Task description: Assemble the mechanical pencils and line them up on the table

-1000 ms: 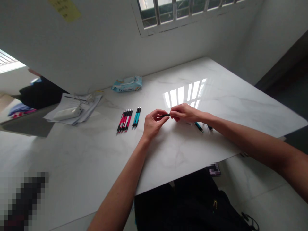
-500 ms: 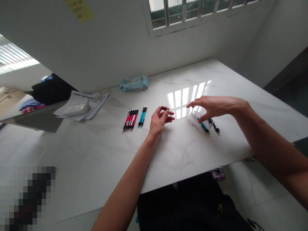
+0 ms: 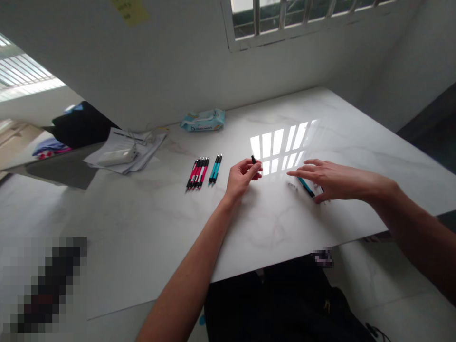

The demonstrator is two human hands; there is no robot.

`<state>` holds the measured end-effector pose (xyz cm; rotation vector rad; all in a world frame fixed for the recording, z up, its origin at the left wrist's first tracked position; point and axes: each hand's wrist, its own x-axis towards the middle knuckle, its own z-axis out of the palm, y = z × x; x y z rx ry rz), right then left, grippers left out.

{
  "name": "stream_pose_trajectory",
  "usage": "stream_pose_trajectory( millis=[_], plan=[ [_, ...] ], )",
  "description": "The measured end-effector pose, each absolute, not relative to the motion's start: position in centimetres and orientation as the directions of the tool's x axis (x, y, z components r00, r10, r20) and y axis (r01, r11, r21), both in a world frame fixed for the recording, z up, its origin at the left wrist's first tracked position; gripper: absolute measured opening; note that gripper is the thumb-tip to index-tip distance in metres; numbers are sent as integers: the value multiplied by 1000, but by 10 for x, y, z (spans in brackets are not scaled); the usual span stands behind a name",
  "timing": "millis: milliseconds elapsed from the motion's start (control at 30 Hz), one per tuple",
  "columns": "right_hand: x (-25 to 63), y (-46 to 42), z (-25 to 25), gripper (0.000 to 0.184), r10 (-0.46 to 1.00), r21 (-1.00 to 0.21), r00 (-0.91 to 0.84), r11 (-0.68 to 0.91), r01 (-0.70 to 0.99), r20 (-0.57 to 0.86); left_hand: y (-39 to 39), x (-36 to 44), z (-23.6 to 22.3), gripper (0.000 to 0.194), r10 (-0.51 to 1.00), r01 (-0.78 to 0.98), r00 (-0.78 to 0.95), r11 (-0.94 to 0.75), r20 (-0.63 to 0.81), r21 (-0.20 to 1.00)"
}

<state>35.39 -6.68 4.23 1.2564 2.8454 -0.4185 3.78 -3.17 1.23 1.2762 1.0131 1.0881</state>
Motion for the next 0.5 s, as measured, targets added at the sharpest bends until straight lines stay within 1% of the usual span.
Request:
stream_pose_trajectory(
  millis=[100, 200, 333, 433, 500],
  plan=[
    [351, -65, 46, 87, 726, -250, -677, 638, 728, -117, -31, 38, 12, 48, 980, -65, 198, -15, 28, 998],
    [346, -63, 54, 79, 743, -236, -665, 635, 736, -75, -31, 38, 13, 49, 980, -65, 200, 0, 13, 998],
    [328, -59, 65, 83, 733, -232, -672, 676, 700, 108, -33, 38, 15, 52, 976, -39, 216, 43, -34, 998],
    [305, -51, 68, 83, 662, -234, -707, 749, 619, 248, -34, 38, 13, 54, 975, -36, 217, 65, -56, 997],
    [291, -44, 66, 82, 595, -220, -745, 804, 553, 301, -34, 38, 12, 56, 972, -37, 223, 78, -68, 996]
  ],
)
